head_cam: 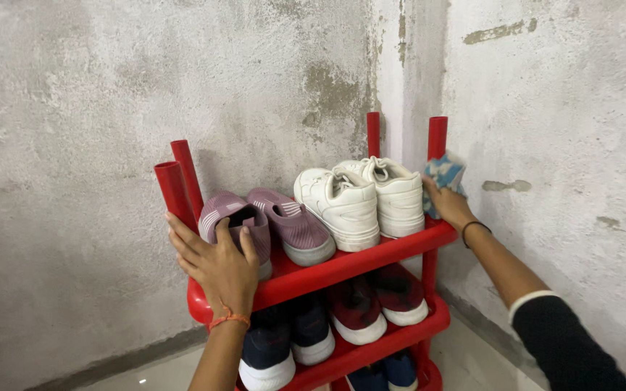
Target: The person wipes a red plastic shoe rack with a cloth, then places several pairs of shoes onto the shelves. The person continues to wipe the rack after the shoes are arranged.
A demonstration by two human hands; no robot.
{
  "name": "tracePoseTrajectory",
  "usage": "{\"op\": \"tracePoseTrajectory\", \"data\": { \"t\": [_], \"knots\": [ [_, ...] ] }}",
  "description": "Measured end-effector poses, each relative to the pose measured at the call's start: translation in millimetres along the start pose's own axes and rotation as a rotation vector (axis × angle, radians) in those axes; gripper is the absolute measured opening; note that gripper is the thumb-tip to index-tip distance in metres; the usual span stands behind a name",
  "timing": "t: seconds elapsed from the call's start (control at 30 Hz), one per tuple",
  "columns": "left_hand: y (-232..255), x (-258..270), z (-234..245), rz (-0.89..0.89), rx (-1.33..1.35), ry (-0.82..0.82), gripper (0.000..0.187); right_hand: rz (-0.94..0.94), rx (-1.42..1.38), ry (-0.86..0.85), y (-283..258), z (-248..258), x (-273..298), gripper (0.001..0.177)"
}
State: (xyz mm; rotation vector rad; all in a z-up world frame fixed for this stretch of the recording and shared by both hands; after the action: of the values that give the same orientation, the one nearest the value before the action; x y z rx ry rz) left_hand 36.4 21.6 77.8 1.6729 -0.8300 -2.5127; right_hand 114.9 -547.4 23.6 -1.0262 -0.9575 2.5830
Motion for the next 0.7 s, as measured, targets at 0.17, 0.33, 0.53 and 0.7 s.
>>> {"op": "tracePoseTrajectory", "data": {
  "t": [0.17,0.33,0.53,0.7],
  "knots": [
    [1,0,0,0.0,-0.002,0.019,0.041,-0.003,0.315,-0.396,43,-7,0,0.065],
    [1,0,3,0.015,0.031,0.018,0.041,0.045,0.345,-0.24,23,6,55,0.052],
    [2,1,1,0.021,0.091,-0.021,0.045,0.467,0.508,0.177,-108,1,184,0.032],
    [0,-2,0,0.025,0.087,-0.029,0.051,0.694,0.353,0.237,-225,-79,257,0.037]
  ]
}}
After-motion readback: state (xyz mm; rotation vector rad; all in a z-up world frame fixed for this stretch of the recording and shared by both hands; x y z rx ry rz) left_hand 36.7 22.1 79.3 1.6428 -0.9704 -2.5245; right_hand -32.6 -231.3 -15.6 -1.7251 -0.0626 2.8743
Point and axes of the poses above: each hand's wrist, its own x-axis away from the middle knuckle, its own z-axis out of the back of the hand, y = z × x, the point moved 9 cm from there along -x, towards the middle knuckle, and after that the axes turned 7 degrees about z, right-handed, at the moved point
